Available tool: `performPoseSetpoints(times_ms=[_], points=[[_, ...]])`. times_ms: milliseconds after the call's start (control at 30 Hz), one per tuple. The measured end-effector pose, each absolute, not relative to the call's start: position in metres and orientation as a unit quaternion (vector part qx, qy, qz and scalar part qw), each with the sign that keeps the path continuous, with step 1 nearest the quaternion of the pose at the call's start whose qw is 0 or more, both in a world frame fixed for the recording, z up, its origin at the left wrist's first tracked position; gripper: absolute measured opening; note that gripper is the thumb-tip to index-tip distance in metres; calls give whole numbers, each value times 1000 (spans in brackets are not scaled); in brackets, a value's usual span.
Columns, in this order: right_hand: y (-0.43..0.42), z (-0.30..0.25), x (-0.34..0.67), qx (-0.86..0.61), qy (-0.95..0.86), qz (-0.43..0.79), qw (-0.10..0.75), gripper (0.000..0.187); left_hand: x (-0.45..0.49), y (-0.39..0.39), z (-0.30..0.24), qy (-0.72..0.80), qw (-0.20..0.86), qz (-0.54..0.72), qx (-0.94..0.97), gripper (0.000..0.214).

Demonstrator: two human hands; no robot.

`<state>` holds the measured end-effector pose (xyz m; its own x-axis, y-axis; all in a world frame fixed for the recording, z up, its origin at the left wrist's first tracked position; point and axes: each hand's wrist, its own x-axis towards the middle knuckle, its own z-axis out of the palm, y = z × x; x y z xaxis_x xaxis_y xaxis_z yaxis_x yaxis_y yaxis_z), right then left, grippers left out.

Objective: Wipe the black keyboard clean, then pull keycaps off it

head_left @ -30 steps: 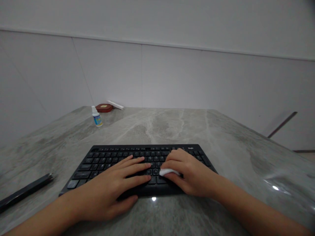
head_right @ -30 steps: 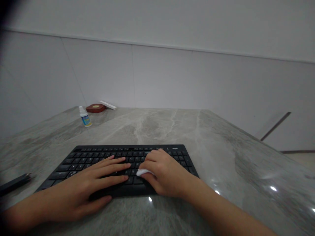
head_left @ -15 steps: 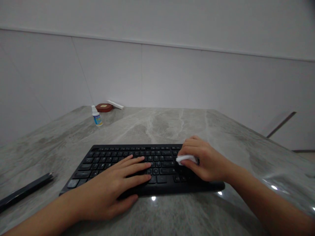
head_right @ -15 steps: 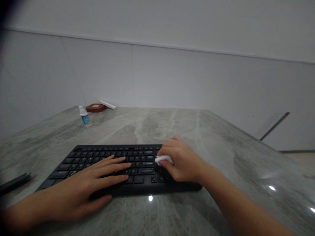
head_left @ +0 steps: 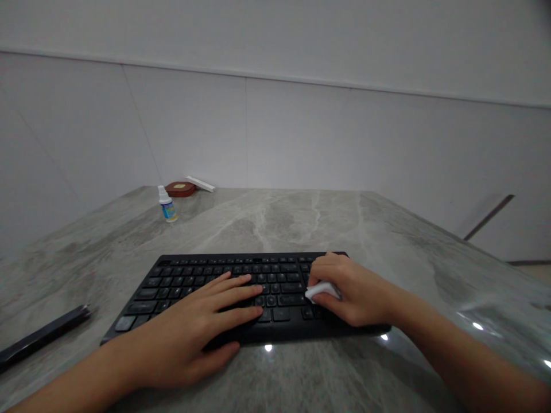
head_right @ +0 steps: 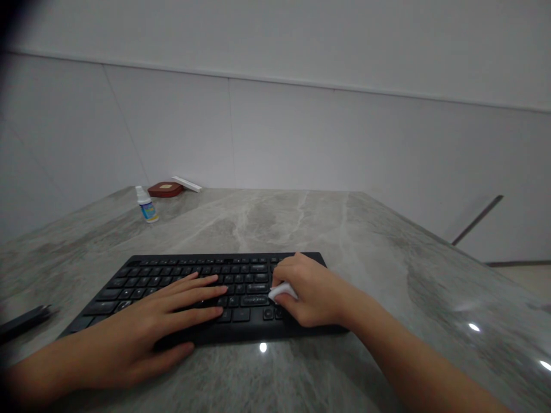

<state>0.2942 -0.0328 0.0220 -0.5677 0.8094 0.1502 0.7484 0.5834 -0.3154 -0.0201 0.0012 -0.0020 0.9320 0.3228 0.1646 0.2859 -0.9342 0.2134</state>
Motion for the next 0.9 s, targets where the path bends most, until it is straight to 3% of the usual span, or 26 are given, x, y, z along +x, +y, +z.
performPoseSetpoints(times_ms=[900], points=[[-34, 26, 292, -432, -885, 117, 129, 9, -21, 1, -3, 157, 70, 82, 982, 65]])
